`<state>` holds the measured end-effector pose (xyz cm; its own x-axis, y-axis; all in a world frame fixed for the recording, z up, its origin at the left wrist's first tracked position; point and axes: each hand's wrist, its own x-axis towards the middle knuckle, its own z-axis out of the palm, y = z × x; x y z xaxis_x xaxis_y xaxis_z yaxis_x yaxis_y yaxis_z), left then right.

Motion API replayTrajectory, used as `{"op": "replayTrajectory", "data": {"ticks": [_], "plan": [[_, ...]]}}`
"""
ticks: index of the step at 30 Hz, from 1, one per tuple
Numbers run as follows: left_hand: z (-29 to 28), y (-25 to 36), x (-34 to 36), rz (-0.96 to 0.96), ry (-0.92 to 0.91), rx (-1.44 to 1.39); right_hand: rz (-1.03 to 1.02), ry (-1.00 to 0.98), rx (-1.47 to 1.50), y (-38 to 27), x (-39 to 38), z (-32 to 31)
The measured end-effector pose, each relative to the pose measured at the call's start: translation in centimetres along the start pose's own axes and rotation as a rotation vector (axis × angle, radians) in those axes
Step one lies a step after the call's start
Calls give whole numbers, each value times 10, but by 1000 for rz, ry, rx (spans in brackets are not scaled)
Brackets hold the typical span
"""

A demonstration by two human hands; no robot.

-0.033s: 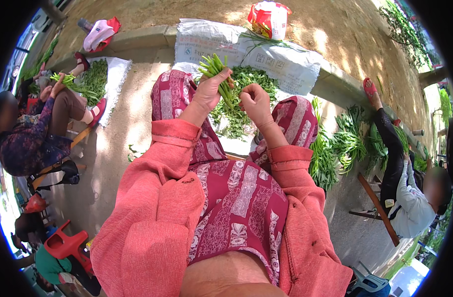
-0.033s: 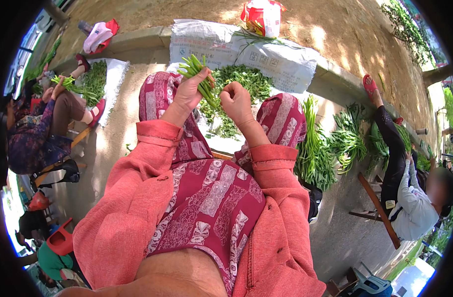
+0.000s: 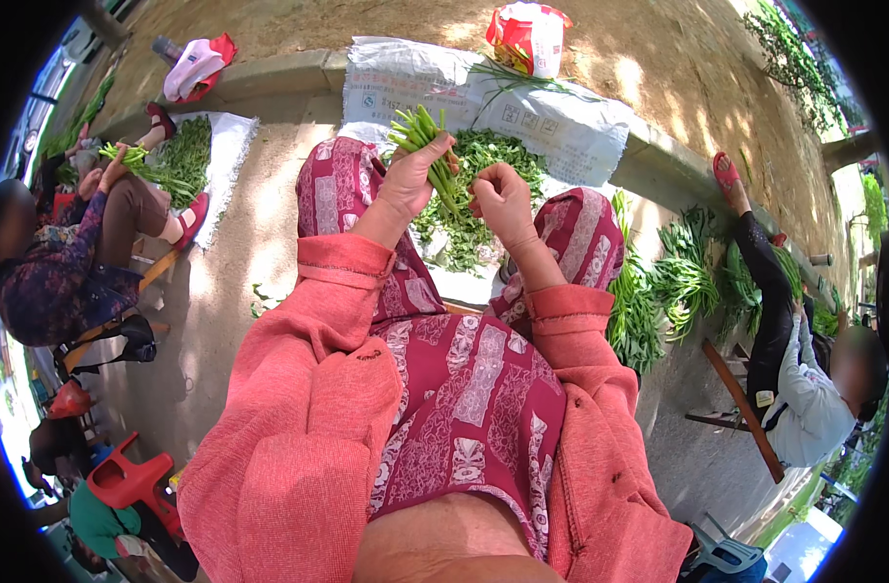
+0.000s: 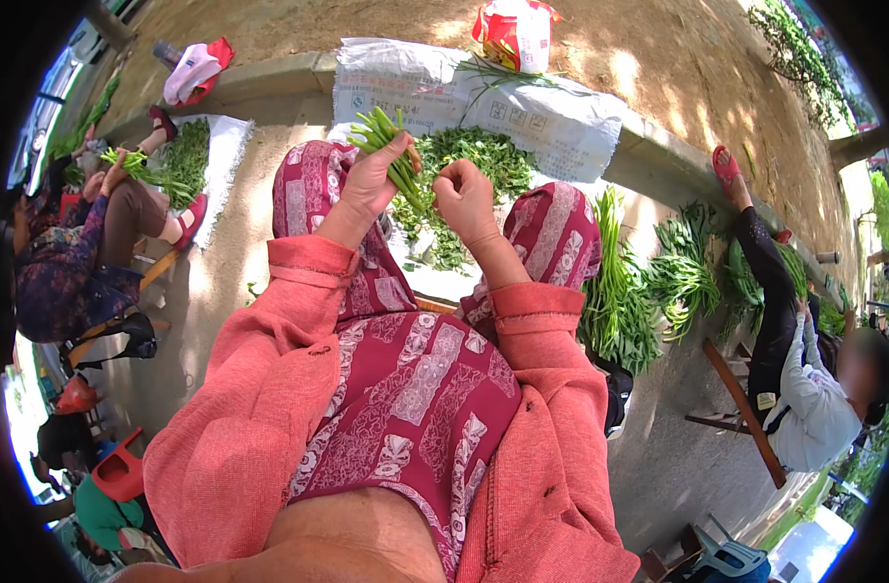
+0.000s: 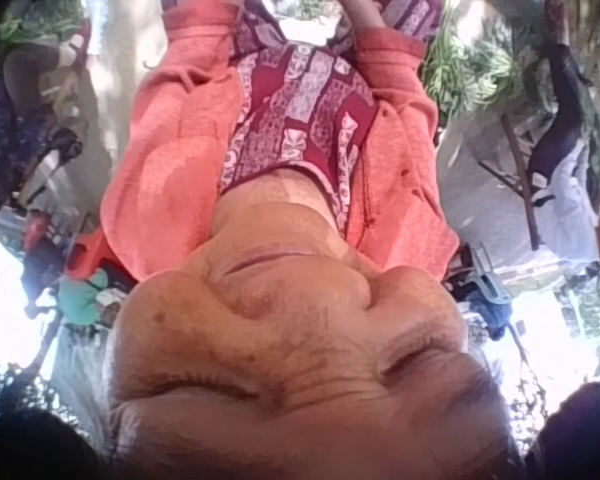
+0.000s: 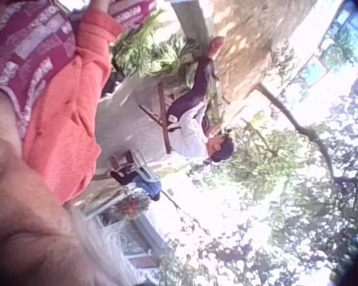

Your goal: The person holds a bundle of green leafy vegetables and picks off individual leaves or small stems by hand, placing them onto a white bag spread on the ground while sitting outdoors.

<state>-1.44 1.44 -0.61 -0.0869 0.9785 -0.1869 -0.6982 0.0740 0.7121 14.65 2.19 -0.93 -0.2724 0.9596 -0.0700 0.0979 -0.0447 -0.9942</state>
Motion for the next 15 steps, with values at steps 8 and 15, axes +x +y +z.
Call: {"op": "replayTrajectory", "data": {"ticks": [8,15], "plan": [[-4,4,2,43,49,-82,208,59,215,-1,6,-10],[-9,7,8,42,59,-116,-445,344,-246,30,21,-15]]}}
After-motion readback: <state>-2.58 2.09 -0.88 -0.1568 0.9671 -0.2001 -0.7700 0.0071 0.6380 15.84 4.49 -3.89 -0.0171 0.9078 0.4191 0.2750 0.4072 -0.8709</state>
